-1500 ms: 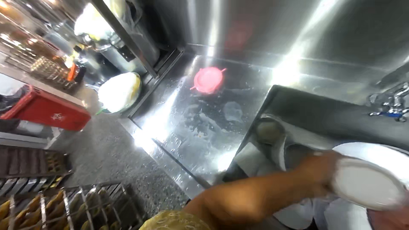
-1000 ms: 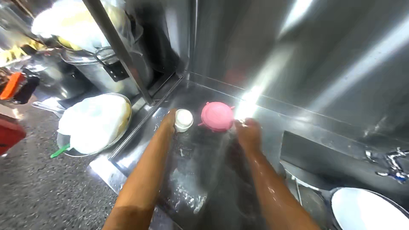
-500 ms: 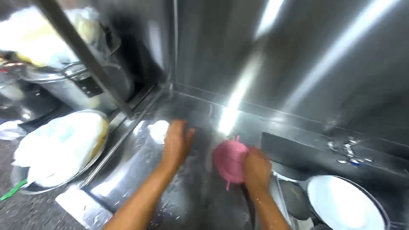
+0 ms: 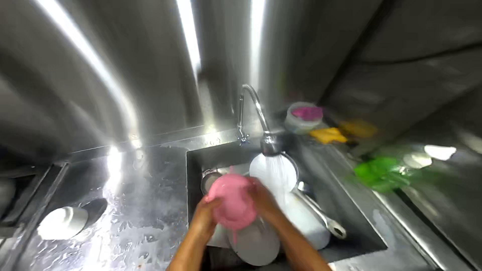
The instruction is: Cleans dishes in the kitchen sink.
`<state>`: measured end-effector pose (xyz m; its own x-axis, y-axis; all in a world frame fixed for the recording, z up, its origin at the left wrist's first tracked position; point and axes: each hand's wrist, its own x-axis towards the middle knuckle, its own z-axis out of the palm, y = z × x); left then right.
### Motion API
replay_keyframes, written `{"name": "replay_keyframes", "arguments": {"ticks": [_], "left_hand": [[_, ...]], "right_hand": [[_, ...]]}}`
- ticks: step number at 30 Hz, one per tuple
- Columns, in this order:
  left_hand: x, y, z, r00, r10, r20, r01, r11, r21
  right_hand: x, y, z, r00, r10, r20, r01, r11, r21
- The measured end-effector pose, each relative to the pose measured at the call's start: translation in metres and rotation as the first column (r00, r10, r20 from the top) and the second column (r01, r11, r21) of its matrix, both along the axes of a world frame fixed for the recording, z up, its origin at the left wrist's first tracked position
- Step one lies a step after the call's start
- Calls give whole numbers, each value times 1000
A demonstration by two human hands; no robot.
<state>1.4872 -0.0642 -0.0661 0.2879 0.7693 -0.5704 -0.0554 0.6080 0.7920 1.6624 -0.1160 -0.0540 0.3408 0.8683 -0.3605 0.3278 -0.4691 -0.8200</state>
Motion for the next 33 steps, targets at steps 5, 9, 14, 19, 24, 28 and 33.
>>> {"name": "replay_keyframes", "arguments": {"ticks": [5,9,14,19,24,28,33], "left_hand": [[86,-10,-17,979,-174,-104,177,984,21],[117,-17,-33,965,-237,-116,237,971,-10],[142,-25,-37,978,-189,-84,189,982,-16],[161,-28,-34,977,-186,104,190,981,-27],[164,-23,-24,969,-240,55,238,970,43],[146,-23,-15,933,-330,-140,346,932,110],[119,-17,-4,848,-417,-326,496,843,211]], "right_hand": [[74,-23,13,962,-263,-73,271,953,138],[98,-12,4,839,-159,-521,241,966,94],[110,-6,18,841,7,-542,20,999,44],[126,-2,25,859,121,-498,-106,993,60],[131,0,38,868,106,-485,-70,993,92],[132,5,40,845,127,-519,-71,989,127],[129,7,36,852,132,-506,-58,986,158]]}}
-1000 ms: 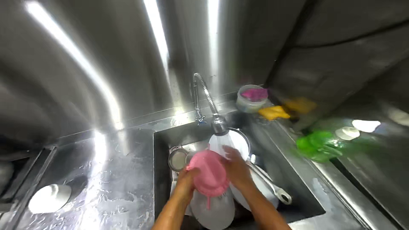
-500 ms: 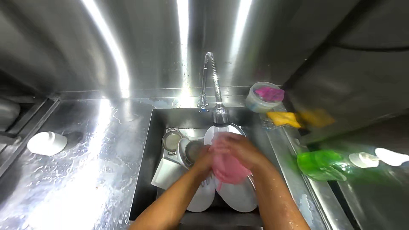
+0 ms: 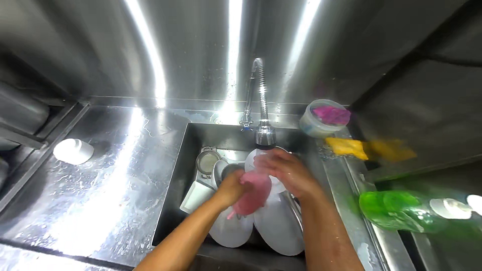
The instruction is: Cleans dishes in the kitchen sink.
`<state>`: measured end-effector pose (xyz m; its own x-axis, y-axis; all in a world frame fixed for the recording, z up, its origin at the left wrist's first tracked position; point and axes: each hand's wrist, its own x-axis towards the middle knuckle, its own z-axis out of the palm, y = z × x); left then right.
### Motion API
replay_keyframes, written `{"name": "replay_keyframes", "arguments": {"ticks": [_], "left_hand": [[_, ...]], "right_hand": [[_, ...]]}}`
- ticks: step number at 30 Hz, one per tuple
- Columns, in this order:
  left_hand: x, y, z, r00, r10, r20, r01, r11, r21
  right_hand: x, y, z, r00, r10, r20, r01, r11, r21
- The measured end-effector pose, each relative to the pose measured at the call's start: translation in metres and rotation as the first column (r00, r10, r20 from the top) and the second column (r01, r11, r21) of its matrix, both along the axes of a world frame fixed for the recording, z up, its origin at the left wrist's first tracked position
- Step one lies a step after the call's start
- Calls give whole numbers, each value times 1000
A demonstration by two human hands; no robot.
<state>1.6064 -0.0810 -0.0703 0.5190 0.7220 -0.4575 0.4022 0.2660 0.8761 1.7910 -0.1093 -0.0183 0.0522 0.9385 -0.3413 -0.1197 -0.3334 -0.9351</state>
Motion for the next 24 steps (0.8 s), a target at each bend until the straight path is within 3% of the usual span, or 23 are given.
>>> {"name": "replay_keyframes", "arguments": {"ticks": [5,9,11,13,15,19,22,24], "left_hand": [[0,8,3,982,-174,-80,185,967,175],[13,10,-1,977,-177,-116,201,950,240],[18,9,-5,987,-159,1,155,963,222],[22,7,-10,978,-117,171,100,989,105],[26,4,-11,970,-99,222,93,995,41],[28,0,-6,983,-164,86,147,973,176],[25,-6,6,994,-106,27,92,944,315],[20,-7,8,996,-50,77,13,908,420]], "right_hand": [[-4,-3,6,994,23,-107,-25,999,-22],[-5,-9,7,992,71,-108,-75,997,-29],[-6,-11,7,987,125,-99,-127,992,-21],[-7,-12,4,994,109,-4,-109,994,-31],[-5,-15,4,995,85,59,-83,996,-32],[1,-19,13,997,67,36,-66,997,-25],[7,-18,15,998,-6,58,5,1000,17],[11,-15,18,994,-76,78,71,995,71]]}}
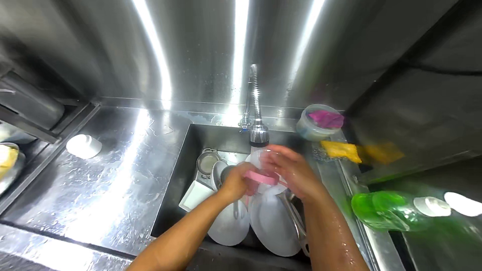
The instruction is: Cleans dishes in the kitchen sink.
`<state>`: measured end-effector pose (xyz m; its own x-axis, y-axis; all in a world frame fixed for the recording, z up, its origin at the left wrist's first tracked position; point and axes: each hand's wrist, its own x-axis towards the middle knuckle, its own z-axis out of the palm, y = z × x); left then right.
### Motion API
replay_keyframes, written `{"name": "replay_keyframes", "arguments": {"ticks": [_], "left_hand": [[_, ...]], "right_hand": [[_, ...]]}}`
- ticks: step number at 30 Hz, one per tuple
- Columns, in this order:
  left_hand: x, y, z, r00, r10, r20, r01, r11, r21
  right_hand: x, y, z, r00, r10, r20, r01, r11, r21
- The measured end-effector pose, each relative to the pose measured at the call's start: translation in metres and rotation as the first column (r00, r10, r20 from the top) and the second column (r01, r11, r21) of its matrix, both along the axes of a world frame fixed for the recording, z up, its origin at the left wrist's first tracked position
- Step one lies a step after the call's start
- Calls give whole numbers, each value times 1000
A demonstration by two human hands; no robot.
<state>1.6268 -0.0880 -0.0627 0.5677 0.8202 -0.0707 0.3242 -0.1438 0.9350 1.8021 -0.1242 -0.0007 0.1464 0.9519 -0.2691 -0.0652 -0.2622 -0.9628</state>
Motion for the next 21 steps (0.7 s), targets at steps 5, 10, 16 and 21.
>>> {"name": "replay_keyframes", "arguments": {"ticks": [5,10,16,21], "left_hand": [[-1,-3,-10,991,24,135,-55,971,232],[-1,-14,-23,991,-123,-54,135,897,420],[-33,-25,-31,955,-122,-270,192,949,251],[-75,-39,-30,957,-80,-277,134,974,181]], "right_hand": [[-1,19,-5,991,-131,-38,133,989,62],[-6,63,-18,973,-147,180,132,987,94],[-13,156,-107,506,-113,855,-269,921,281],[-66,162,-122,722,-194,664,28,967,253]]}}
